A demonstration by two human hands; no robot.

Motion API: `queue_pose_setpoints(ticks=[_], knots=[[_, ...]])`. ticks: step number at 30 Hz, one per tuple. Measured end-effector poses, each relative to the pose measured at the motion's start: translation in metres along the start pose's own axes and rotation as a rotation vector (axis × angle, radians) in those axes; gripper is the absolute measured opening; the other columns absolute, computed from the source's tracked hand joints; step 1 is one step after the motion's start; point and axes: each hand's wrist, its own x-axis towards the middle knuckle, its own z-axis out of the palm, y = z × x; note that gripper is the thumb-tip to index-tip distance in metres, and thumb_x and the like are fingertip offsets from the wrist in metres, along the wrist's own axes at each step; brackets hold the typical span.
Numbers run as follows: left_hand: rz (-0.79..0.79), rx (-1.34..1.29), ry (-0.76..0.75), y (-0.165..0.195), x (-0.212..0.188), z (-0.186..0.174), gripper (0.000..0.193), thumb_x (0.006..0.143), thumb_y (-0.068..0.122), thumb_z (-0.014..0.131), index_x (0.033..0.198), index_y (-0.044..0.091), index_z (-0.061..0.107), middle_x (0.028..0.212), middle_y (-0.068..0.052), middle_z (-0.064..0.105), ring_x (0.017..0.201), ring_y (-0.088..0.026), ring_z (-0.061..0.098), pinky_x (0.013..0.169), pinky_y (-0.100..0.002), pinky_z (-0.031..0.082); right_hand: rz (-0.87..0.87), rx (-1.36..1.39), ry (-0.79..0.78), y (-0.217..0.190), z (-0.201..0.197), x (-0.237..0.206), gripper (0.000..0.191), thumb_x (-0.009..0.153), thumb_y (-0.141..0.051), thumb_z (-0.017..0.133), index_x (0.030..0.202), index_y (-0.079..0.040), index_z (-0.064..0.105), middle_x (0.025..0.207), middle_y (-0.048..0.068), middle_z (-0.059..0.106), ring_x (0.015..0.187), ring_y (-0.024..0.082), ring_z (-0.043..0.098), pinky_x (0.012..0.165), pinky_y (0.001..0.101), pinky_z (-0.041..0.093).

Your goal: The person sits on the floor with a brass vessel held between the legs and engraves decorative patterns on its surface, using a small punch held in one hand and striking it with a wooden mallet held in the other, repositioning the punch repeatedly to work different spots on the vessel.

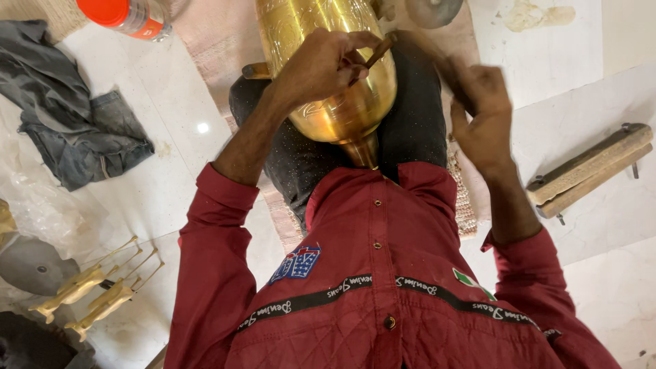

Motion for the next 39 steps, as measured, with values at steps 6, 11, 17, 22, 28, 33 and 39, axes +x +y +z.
queue_pose_setpoints(ticks=[6, 11, 17, 22, 28, 33, 39], knots=[[0.115, 0.075, -0.187, -0.004, 0.016, -0.008, 0.047, 0.089, -0.004, 0.075, 0.134, 0.008, 0.069, 0.099, -0.012, 0.080, 0.083, -0.018, 0.080, 0.077, -0.035, 0.065, 0.123, 0.135, 0.093, -0.008, 0.026, -0.040, 0.071, 0.095, 0.012, 0.062, 0.161, -0.010, 0.050, 0.126, 0.015, 0.053, 0.120, 0.026, 0.056, 0.105, 0.0378, 0.052], [0.172, 0.180, -0.317, 0.002, 0.025, -0.010, 0.044, 0.087, 0.004, 0.080, 0.130, 0.011, 0.072, 0.095, -0.011, 0.080, 0.077, -0.018, 0.078, 0.071, -0.037, 0.061, 0.133, 0.177, 0.293, -0.023, 0.047, -0.061, 0.067, 0.099, 0.011, 0.063, 0.160, -0.008, 0.044, 0.136, 0.020, 0.049, 0.131, 0.031, 0.049, 0.115, 0.0432, 0.043], [0.180, 0.133, -0.263, 0.005, 0.021, -0.007, 0.038, 0.092, 0.006, 0.078, 0.130, 0.011, 0.072, 0.101, -0.010, 0.081, 0.081, -0.017, 0.079, 0.074, -0.034, 0.063, 0.332, 0.087, 0.099, -0.021, 0.049, -0.070, 0.074, 0.090, 0.008, 0.060, 0.160, -0.009, 0.047, 0.126, 0.020, 0.051, 0.121, 0.031, 0.052, 0.108, 0.0405, 0.047], [0.080, 0.008, -0.167, -0.001, 0.013, -0.014, 0.042, 0.095, 0.009, 0.078, 0.136, 0.009, 0.067, 0.106, -0.011, 0.079, 0.085, -0.018, 0.080, 0.077, -0.035, 0.065, 0.334, 0.115, -0.171, -0.011, 0.044, -0.059, 0.075, 0.088, 0.009, 0.063, 0.158, -0.013, 0.051, 0.124, 0.018, 0.054, 0.114, 0.030, 0.059, 0.101, 0.0379, 0.053], [0.102, 0.023, -0.171, -0.004, 0.015, -0.013, 0.044, 0.093, 0.007, 0.077, 0.136, 0.009, 0.066, 0.107, -0.012, 0.079, 0.087, -0.020, 0.079, 0.079, -0.037, 0.064, 0.333, 0.042, -0.172, -0.009, 0.042, -0.036, 0.075, 0.088, 0.011, 0.059, 0.158, -0.014, 0.052, 0.126, 0.018, 0.054, 0.114, 0.029, 0.061, 0.098, 0.0338, 0.056], [0.153, 0.049, -0.167, -0.007, 0.019, -0.013, 0.045, 0.091, 0.002, 0.077, 0.135, 0.007, 0.067, 0.103, -0.012, 0.080, 0.090, -0.019, 0.080, 0.082, -0.038, 0.065, 0.215, 0.520, 0.179, -0.008, 0.036, -0.021, 0.068, 0.094, 0.008, 0.064, 0.155, -0.013, 0.041, 0.139, 0.011, 0.054, 0.127, 0.024, 0.059, 0.109, 0.0305, 0.051], [0.098, 0.000, -0.108, -0.006, 0.013, -0.010, 0.040, 0.094, 0.003, 0.075, 0.133, 0.006, 0.067, 0.101, -0.015, 0.079, 0.089, -0.019, 0.080, 0.078, -0.035, 0.066, 0.173, 0.529, 0.181, -0.002, 0.034, -0.014, 0.069, 0.101, 0.012, 0.062, 0.161, -0.016, 0.042, 0.133, 0.014, 0.058, 0.121, 0.024, 0.061, 0.105, 0.0304, 0.055]])
